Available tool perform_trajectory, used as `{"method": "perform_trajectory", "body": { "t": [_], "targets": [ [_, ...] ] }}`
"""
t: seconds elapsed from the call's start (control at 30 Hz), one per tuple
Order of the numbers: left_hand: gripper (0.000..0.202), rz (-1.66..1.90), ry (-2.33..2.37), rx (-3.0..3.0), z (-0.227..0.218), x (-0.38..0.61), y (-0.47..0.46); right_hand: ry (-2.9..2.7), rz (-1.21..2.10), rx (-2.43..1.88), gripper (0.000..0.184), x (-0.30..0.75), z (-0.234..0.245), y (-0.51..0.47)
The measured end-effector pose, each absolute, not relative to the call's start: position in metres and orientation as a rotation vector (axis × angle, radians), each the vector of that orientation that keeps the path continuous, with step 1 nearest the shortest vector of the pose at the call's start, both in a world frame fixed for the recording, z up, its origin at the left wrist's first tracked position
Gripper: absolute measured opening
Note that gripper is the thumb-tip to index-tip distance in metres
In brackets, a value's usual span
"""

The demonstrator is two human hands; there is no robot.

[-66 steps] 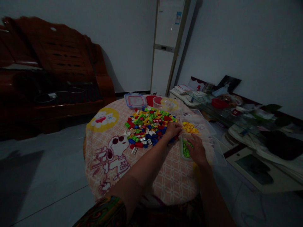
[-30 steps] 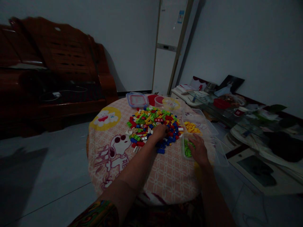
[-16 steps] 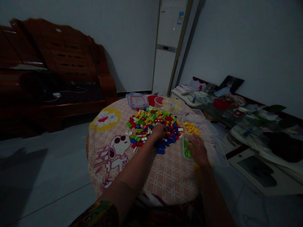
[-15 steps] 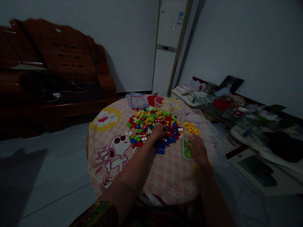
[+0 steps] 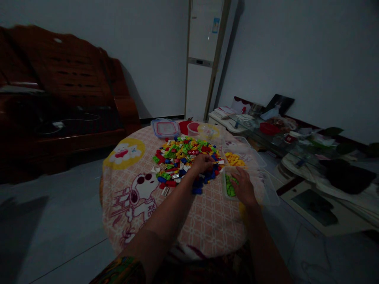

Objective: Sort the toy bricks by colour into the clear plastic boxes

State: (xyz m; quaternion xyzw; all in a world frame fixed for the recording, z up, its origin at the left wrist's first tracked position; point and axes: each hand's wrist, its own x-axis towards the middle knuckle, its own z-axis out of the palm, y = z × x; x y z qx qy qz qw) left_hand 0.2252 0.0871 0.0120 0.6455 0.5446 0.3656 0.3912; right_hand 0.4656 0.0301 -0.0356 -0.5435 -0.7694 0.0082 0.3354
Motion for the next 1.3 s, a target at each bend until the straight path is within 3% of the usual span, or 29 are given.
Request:
{"method": "perform_trajectory", "body": {
  "t": [0.17, 0.47, 0.8, 0.97, 1.3],
  "targets": [
    [0.018, 0.986, 1.293, 1.474, 0.009, 0.262, 0.101, -2.027, 0.026, -1.434, 0.030, 0.465, -0.034, 0.029],
    [0.038, 1.088, 1.154, 1.587, 0.007, 0.272, 0.114, -2.037, 0.006, -1.419, 0.031, 0.463, -0.033, 0.028],
    [0.021, 0.624, 1.343, 1.999, 0.013, 0.204, 0.082, -2.012, 0.037, -1.446, 0.031, 0.463, -0.033, 0.028],
    [0.034, 0.421, 1.477, 2.276, 0.012, 0.214, 0.073, -2.023, 0.029, -1.434, 0.031, 0.465, -0.034, 0.030],
    [0.030, 0.626, 1.594, 2.225, 0.013, 0.190, 0.083, -2.037, 0.027, -1.424, 0.032, 0.468, -0.035, 0.031]
  ]
}}
